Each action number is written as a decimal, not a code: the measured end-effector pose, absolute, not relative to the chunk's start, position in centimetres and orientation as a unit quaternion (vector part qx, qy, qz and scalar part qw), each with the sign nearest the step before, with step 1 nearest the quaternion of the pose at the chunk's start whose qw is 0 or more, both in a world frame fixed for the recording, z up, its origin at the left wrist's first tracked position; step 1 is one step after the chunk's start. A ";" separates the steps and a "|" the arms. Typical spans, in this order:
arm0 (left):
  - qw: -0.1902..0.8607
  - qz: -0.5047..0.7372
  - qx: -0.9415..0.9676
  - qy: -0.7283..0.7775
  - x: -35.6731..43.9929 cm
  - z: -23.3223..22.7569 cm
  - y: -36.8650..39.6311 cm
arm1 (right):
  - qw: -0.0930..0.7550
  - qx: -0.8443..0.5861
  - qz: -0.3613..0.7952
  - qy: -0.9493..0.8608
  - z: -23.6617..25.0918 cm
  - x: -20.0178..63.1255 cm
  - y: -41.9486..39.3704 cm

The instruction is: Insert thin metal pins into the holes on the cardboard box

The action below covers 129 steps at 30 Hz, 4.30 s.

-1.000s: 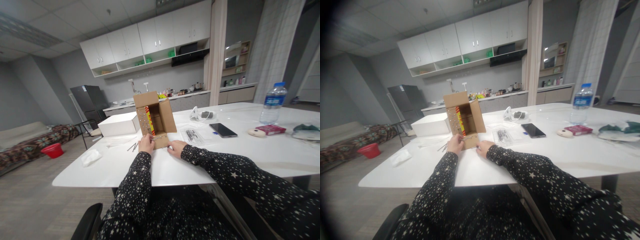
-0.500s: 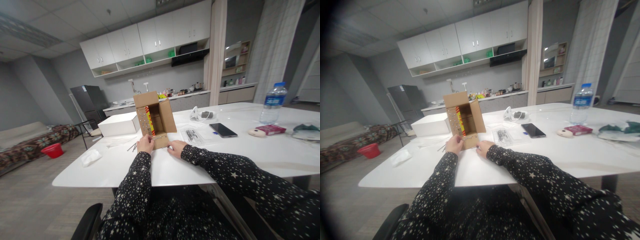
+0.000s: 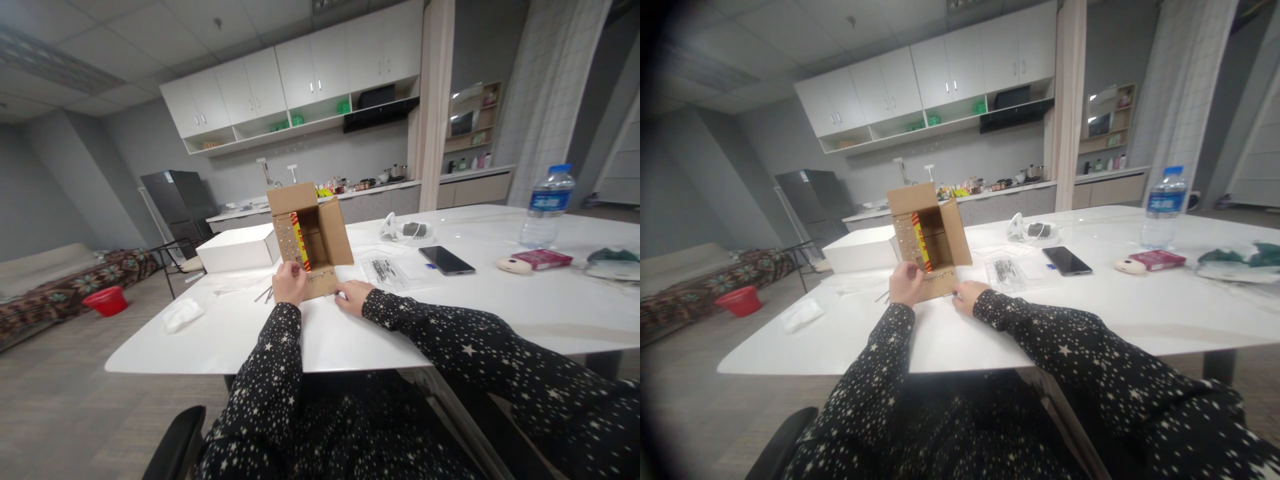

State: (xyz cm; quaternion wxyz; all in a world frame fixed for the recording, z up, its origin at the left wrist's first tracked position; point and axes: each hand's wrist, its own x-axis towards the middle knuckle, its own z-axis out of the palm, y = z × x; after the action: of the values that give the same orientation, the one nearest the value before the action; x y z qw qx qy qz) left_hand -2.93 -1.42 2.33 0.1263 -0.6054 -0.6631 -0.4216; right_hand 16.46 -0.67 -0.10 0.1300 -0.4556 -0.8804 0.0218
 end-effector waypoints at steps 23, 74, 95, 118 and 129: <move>-0.061 -0.401 -0.743 -0.533 -2.1 1.1 -1.4 | 0.131 -0.459 0.026 -0.878 0.2 16.4 -0.9; 0.071 -0.316 -0.665 -0.673 -3.0 0.8 -0.8 | 0.133 -0.442 0.017 -0.887 0.1 16.4 -0.8; 0.065 -0.299 -0.630 -0.714 -3.1 0.7 -0.9 | 0.118 -0.445 0.028 -0.887 0.4 16.4 -1.0; 0.086 -0.426 -0.601 -0.671 -2.4 2.1 -1.6 | 0.119 -0.449 0.027 -0.885 0.5 16.5 -1.2; -0.004 -0.451 -0.715 -0.535 -1.8 1.6 -1.8 | 0.127 -0.445 0.020 -0.886 0.3 16.4 -1.0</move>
State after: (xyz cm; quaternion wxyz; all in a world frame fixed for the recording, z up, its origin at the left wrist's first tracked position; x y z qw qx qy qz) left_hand -1.84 -1.75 1.63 -0.0038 -0.7146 -0.5349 -0.4508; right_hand 16.44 -1.05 0.34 0.1269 -0.4450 -0.8863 0.0201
